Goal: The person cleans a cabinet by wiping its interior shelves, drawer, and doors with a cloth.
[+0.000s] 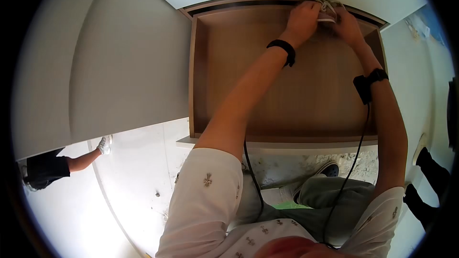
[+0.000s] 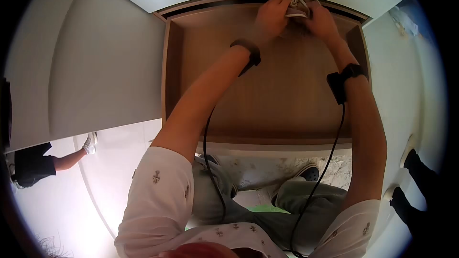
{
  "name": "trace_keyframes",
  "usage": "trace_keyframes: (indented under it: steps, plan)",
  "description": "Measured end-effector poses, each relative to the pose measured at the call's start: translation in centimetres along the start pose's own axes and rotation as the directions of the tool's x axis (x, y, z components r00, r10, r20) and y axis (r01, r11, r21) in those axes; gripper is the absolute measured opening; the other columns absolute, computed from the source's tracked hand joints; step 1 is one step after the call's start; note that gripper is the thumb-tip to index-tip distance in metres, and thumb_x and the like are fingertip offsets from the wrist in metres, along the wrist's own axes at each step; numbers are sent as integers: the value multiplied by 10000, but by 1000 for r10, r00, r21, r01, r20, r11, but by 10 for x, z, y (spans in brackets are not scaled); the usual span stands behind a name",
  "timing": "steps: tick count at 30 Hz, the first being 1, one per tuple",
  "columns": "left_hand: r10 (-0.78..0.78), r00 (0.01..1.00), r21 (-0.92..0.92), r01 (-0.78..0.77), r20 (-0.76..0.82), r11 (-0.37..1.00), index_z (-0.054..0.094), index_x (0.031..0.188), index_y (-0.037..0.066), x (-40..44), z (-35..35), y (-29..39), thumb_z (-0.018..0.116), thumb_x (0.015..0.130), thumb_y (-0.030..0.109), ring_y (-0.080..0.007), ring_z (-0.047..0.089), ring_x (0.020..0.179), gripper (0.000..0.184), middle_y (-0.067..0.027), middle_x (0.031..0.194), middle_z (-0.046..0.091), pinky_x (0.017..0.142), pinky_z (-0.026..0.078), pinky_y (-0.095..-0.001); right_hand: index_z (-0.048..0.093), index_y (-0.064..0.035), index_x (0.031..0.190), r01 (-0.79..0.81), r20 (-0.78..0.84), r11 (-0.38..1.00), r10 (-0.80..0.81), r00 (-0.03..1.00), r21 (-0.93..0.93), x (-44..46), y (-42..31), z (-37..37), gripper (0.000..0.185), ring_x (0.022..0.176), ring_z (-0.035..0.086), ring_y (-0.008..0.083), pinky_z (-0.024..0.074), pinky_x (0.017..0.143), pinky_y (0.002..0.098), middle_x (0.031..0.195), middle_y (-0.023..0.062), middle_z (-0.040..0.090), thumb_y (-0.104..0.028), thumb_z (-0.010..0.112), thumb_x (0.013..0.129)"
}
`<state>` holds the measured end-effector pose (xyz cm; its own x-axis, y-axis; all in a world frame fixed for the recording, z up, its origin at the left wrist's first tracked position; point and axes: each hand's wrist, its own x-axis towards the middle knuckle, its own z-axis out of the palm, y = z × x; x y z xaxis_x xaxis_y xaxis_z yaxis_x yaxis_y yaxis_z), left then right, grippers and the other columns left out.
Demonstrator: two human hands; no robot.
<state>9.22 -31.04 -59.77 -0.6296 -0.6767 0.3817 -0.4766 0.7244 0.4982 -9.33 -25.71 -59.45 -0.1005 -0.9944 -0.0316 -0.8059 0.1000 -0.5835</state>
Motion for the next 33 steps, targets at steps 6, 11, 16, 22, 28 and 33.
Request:
trace_keyframes:
  steps: [6, 11, 16, 22, 28, 33]
  plan:
    - [231, 945, 159, -197, -231, 967, 558, 1168, 50, -2, 9, -23, 771, 679, 114, -311, 578, 1103, 536, -127, 1153, 602, 882, 509, -416, 532, -45, 1294, 257, -82, 951, -274, 958, -175, -14, -6, 7, 593, 1199, 539, 338, 443, 995, 430, 1291, 175, 567, -214, 741, 765]
    - [85, 985, 284, -125, 147, 951, 492, 1290, 36, -10, -13, -47, 700, 772, 200, -328, 499, 1206, 582, -162, 1282, 533, 966, 450, -450, 434, -79, 1389, 303, 38, 953, -304, 952, 23, -6, 1, 36, 656, 1282, 466, 334, 410, 1048, 428, 1369, 169, 500, -190, 722, 811]
    - [-266, 961, 960, 1, 76, 279, 443, 1346, 50, -8, -36, 1, 808, 719, 212, -314, 445, 1258, 743, -152, 1320, 490, 994, 442, -437, 385, -107, 1437, 278, 148, 958, -266, 953, -66, -3, -18, 13, 666, 1333, 426, 307, 382, 1086, 426, 1430, 141, 453, -131, 696, 848]
    - [-439, 767, 318, 318, 468, 893, 428, 1366, 51, -2, -139, -16, 680, 816, 172, -287, 499, 1199, 617, -136, 1240, 552, 936, 465, -459, 390, -105, 1429, 503, 11, 857, -505, 863, -110, 30, -57, -2, 681, 1297, 463, 325, 409, 1061, 416, 1424, 144, 458, -141, 713, 830]
    - [-211, 977, 28, 210, 31, 977, 483, 1286, 36, -19, -147, -63, 576, 806, 121, -477, 611, 942, 496, -314, 968, 633, 813, 513, -541, 401, -97, 1416, 515, 54, 822, -518, 854, -243, 36, -118, -16, 753, 1242, 497, 345, 447, 1010, 419, 1404, 151, 459, -152, 753, 752]
    - [-340, 940, 22, 341, -18, 940, 470, 1269, -27, -26, -153, -41, 624, 814, 96, -435, 630, 961, 497, -258, 1031, 659, 834, 508, -497, 382, -62, 1422, 466, 66, 822, -472, 879, -326, 39, -151, 1, 713, 1249, 439, 372, 370, 1054, 450, 1408, 174, 418, -258, 674, 801]
